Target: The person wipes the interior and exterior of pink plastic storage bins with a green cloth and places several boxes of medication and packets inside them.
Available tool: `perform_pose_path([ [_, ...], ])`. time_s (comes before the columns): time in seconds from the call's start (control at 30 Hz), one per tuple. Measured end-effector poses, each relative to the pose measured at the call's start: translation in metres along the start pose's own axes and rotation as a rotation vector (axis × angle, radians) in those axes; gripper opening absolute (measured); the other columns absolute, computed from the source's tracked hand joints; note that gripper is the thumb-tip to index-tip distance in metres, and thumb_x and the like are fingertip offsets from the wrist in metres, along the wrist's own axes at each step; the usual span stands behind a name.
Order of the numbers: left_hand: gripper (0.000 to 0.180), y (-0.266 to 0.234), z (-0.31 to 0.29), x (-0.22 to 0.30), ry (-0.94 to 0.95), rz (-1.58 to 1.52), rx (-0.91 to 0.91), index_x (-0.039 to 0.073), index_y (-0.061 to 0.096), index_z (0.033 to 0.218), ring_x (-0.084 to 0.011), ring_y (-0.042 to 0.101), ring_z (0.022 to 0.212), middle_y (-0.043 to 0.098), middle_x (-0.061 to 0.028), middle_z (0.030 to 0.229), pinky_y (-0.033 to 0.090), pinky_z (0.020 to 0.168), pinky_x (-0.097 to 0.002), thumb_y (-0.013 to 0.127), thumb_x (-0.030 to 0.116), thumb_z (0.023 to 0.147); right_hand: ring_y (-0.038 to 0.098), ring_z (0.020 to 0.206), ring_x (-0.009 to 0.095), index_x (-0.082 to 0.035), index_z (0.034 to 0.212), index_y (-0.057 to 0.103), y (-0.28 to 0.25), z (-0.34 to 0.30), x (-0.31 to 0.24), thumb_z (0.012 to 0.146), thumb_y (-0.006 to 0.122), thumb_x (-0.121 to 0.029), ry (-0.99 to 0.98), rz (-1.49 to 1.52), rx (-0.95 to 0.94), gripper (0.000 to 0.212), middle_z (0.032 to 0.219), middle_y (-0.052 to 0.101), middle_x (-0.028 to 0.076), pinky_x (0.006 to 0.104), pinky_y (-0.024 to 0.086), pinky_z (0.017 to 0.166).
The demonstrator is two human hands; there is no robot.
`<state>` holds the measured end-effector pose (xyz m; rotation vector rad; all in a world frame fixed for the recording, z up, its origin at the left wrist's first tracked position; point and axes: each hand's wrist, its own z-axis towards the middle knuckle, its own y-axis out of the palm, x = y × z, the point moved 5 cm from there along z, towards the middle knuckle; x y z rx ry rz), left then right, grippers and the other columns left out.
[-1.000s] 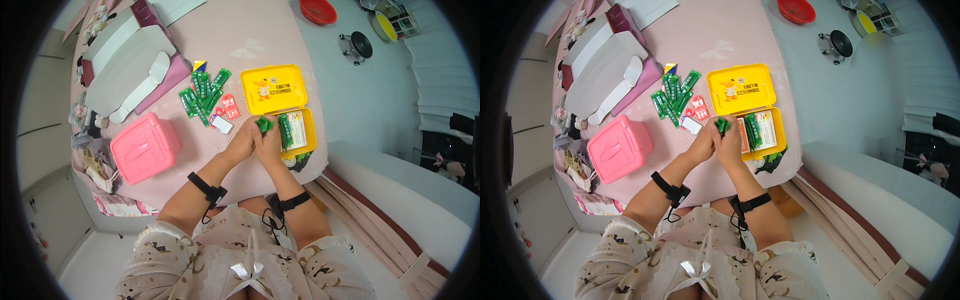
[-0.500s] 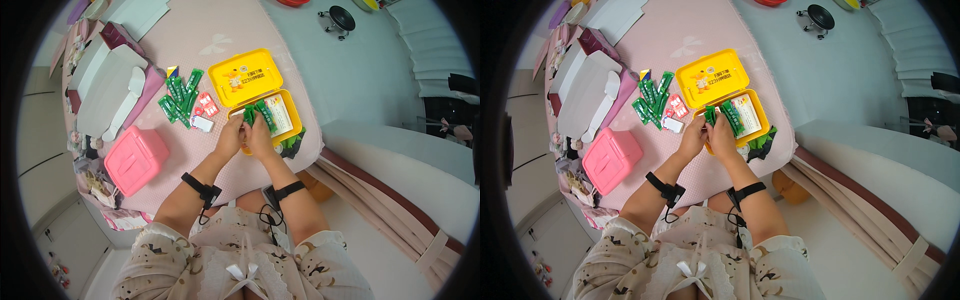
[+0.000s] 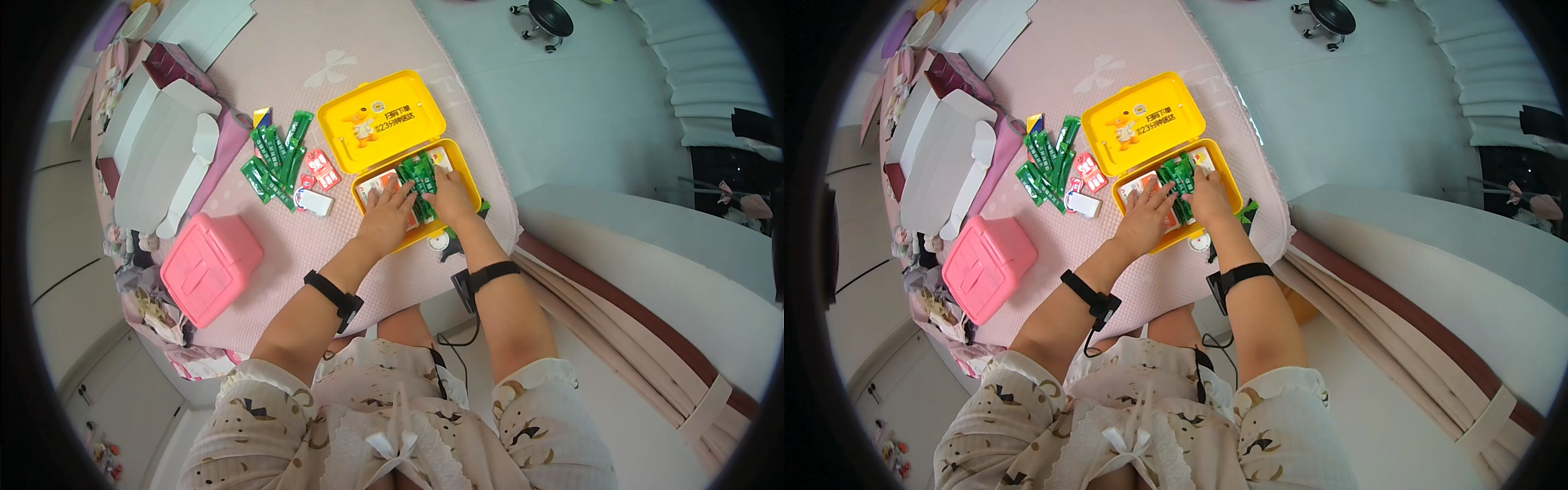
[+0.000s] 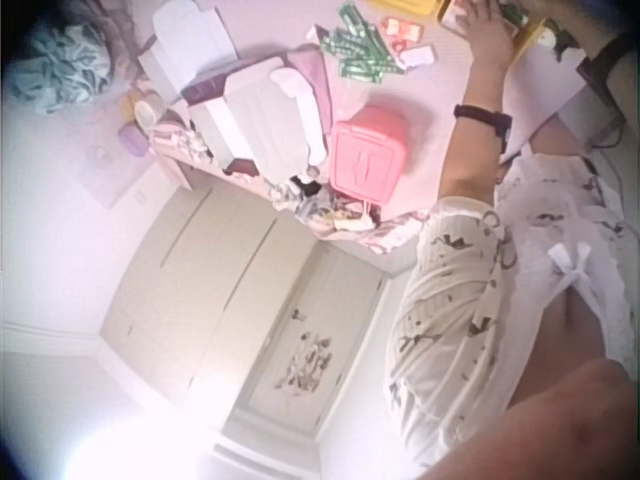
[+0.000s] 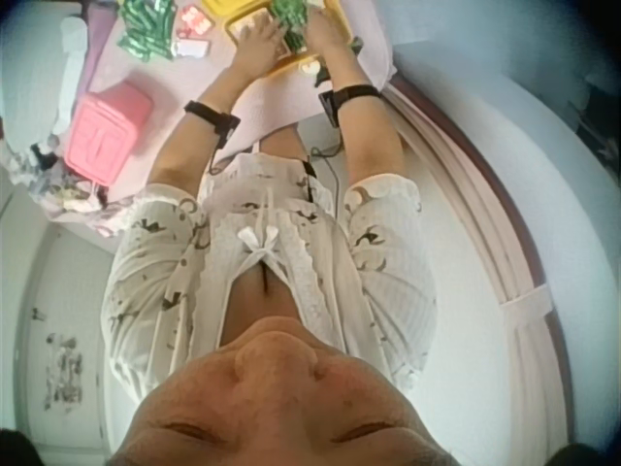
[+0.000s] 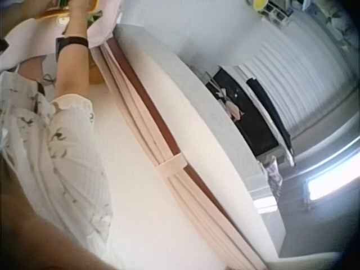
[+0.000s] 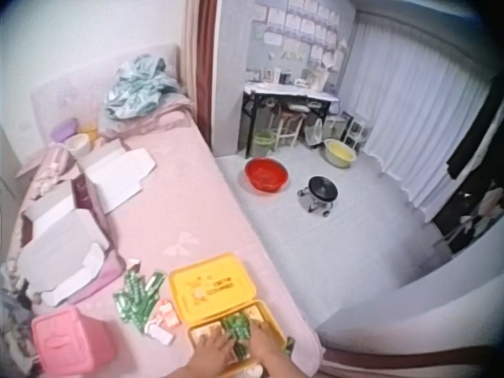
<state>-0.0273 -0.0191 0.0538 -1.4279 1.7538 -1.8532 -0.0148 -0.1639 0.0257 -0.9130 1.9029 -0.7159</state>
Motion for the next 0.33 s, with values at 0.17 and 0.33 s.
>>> perform_pose_path([
  [0.17, 0.058, -0.019, -0.014, -0.022, 0.037, -0.23, 0.142, 0.005, 0.048, 0.128, -0.0369, 0.033, 0.132, 0.039, -0.0154, 0.139, 0.032, 0.106, -0.0486, 0.066, 0.0, 0.073, 0.054, 0.098, 0.037, -0.001, 0.132, 0.04, -0.015, -0.014, -0.034, 0.08, 0.067, -0.008, -0.067, -0.004, 0.222, 0.059, 0.11, 0.049, 0.021, 0.0416, 0.045, 0.084],
  [0.33, 0.056, -0.062, -0.034, -0.062, -0.187, -0.432, 0.385, 0.006, 0.05, 0.125, -0.0368, 0.042, 0.123, 0.042, -0.0164, 0.134, 0.038, 0.103, -0.0402, 0.06, -0.008, 0.072, 0.056, 0.096, 0.033, -0.005, 0.122, 0.048, -0.008, -0.011, -0.081, 0.082, 0.063, -0.007, -0.25, 0.321, 0.23, 0.043, 0.107, 0.054, 0.017, 0.0406, 0.046, 0.082],
])
